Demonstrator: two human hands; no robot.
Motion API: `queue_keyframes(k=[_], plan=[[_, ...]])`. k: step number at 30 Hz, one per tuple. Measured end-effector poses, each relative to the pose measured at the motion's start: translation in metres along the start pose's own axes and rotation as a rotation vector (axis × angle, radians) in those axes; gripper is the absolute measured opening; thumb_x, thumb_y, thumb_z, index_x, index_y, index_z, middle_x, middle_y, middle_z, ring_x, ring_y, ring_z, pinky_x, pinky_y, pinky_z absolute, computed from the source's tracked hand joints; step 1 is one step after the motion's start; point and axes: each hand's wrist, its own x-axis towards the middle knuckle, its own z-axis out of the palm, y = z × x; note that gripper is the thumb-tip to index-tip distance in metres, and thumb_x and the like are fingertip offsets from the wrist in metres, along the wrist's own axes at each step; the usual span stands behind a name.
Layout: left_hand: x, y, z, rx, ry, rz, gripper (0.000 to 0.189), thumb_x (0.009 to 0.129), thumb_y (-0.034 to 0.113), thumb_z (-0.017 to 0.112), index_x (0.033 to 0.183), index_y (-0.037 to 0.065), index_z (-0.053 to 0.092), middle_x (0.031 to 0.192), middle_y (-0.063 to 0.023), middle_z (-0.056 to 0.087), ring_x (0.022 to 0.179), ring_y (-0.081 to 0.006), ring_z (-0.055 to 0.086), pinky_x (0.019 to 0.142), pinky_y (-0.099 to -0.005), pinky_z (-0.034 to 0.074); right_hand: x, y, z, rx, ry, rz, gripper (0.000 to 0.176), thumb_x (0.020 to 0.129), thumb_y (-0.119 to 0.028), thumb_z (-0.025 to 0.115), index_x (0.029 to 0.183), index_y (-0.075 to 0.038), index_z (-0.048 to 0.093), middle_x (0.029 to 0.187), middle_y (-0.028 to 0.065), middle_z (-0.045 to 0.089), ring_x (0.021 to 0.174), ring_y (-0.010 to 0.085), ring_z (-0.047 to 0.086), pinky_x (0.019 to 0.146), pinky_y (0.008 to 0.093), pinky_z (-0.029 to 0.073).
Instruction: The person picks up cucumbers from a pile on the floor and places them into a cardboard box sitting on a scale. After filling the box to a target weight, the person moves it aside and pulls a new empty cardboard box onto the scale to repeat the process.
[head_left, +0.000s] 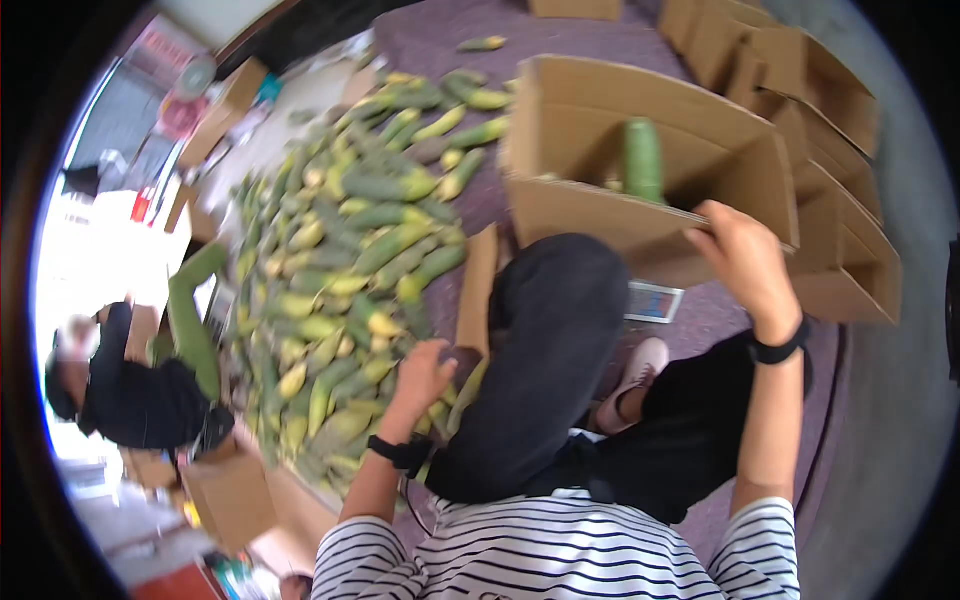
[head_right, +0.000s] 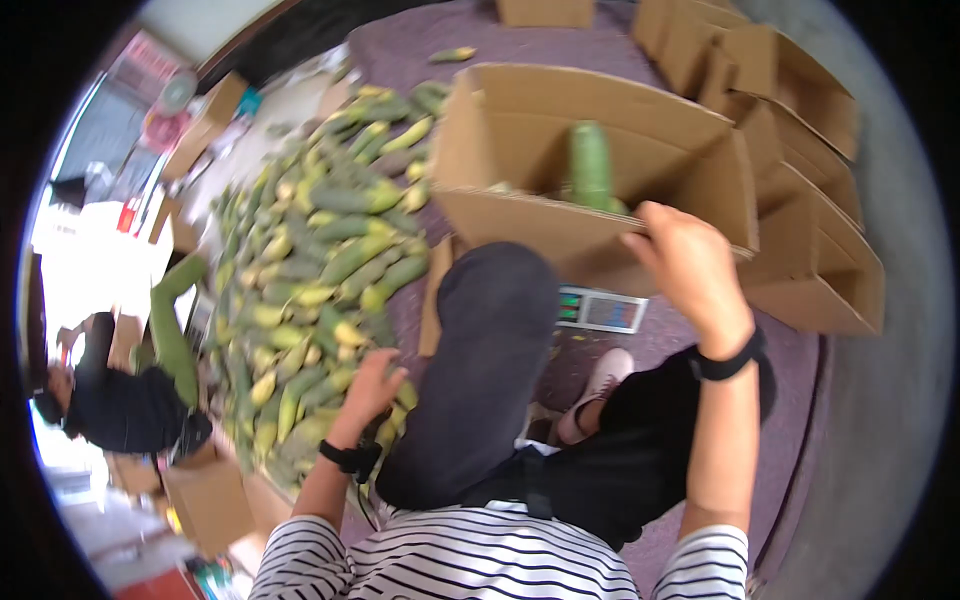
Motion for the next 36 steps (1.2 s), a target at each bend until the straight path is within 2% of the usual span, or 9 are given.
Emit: queue_keyframes(k=[2, 5, 11, 15, 20, 23, 27, 33, 36], plan=[[-0.051, -0.036, 0.024, 0.043, -0.174, -0.259, 0.037, 0.078, 0.026, 0.069, 0.107, 0.006, 0.059, 0.102, -0.0193, 0.061, 0.100, -0.0387, 0.058, 0.084, -0.0489, 0.047, -0.003, -0.006, 0.002, -0.003, 0.023, -0.020, 0.021, 0.084, -0.019, 0.066, 0.094, -0.003, 0.057, 0.087, 0.0165, 0.064, 0.084, 0.0372, 0.062, 0.071, 0.0445, 0.048], [-0.106, -0.082, 0.044, 0.060, -0.099, -0.284, 0.035, 0.076, 0.024, 0.069, 0.103, 0.004, 0.058, 0.098, -0.0199, 0.060, 0.096, -0.0394, 0.057, 0.081, -0.0506, 0.046, 0.001, -0.007, 0.001, -0.038, 0.001, 0.007, 0.024, 0.086, -0.020, 0.064, 0.100, -0.002, 0.058, 0.091, 0.0168, 0.065, 0.088, 0.0362, 0.062, 0.074, 0.0430, 0.049], [-0.148, -0.154, 0.016, 0.445, 0.111, -0.723, 0.039, 0.076, 0.015, 0.065, 0.113, 0.005, 0.055, 0.115, -0.0179, 0.055, 0.107, -0.0388, 0.053, 0.084, -0.0501, 0.045, 0.004, -0.018, -0.001, -0.070, -0.021, 0.065, 0.027, 0.086, -0.023, 0.065, 0.102, -0.002, 0.059, 0.093, 0.0166, 0.066, 0.089, 0.0356, 0.063, 0.075, 0.0423, 0.050], [-0.161, -0.208, -0.001, 0.720, -0.138, -0.684, 0.038, 0.086, 0.009, 0.052, 0.124, 0.009, 0.052, 0.134, -0.0122, 0.048, 0.125, -0.0309, 0.045, 0.095, -0.0474, 0.041, 0.004, -0.013, 0.003, -0.074, 0.004, 0.031, 0.029, 0.084, -0.026, 0.068, 0.100, -0.003, 0.060, 0.093, 0.0167, 0.066, 0.088, 0.0355, 0.063, 0.075, 0.0429, 0.050], [-0.150, -0.233, -0.007, 0.785, -0.372, -0.668, 0.048, 0.087, 0.019, 0.058, 0.133, 0.011, 0.046, 0.126, -0.0089, 0.052, 0.121, -0.0288, 0.047, 0.096, -0.0504, 0.039, 0.005, -0.006, 0.004, -0.085, 0.083, -0.033, 0.030, 0.079, -0.027, 0.071, 0.087, -0.002, 0.057, 0.080, 0.0160, 0.063, 0.081, 0.0355, 0.063, 0.071, 0.0442, 0.050], [-0.144, -0.238, -0.005, 0.873, -0.392, -0.605, 0.029, 0.087, 0.016, 0.056, 0.115, 0.008, 0.053, 0.116, -0.0106, 0.056, 0.111, -0.0300, 0.054, 0.087, -0.0460, 0.045, 0.004, -0.005, 0.000, -0.096, 0.003, 0.023, 0.030, 0.080, -0.026, 0.070, 0.092, -0.001, 0.059, 0.086, 0.0169, 0.065, 0.085, 0.0347, 0.063, 0.075, 0.0429, 0.049], [-0.127, -0.195, -0.027, 0.835, -0.417, -0.525, 0.054, 0.068, 0.021, 0.075, 0.116, 0.008, 0.053, 0.114, -0.0137, 0.055, 0.113, -0.0311, 0.053, 0.090, -0.0459, 0.045, 0.004, -0.003, 0.005, -0.116, 0.033, 0.013, 0.031, 0.081, -0.030, 0.069, 0.091, -0.002, 0.059, 0.082, 0.0153, 0.064, 0.081, 0.0336, 0.063, 0.075, 0.0413, 0.050], [-0.073, -0.139, -0.058, 0.000, 0.233, -0.372, 0.078, 0.064, 0.019, 0.079, 0.130, -0.005, 0.043, 0.123, -0.0257, 0.053, 0.114, -0.0401, 0.052, 0.101, -0.0429, 0.040, 0.003, -0.002, 0.010, -0.108, 0.077, -0.004, 0.032, 0.081, -0.032, 0.069, 0.089, -0.003, 0.058, 0.078, 0.0138, 0.063, 0.079, 0.0320, 0.063, 0.073, 0.0411, 0.050], [-0.017, -0.057, -0.092, -0.105, 0.439, -0.261, 0.073, 0.070, 0.014, 0.077, 0.131, -0.004, 0.042, 0.122, -0.0211, 0.052, 0.113, -0.0322, 0.052, 0.100, -0.0401, 0.041, 0.003, -0.002, 0.010, -0.120, 0.081, -0.011, 0.032, 0.081, -0.033, 0.069, 0.088, -0.004, 0.058, 0.076, 0.0123, 0.063, 0.078, 0.0303, 0.064, 0.073, 0.0407, 0.050]])
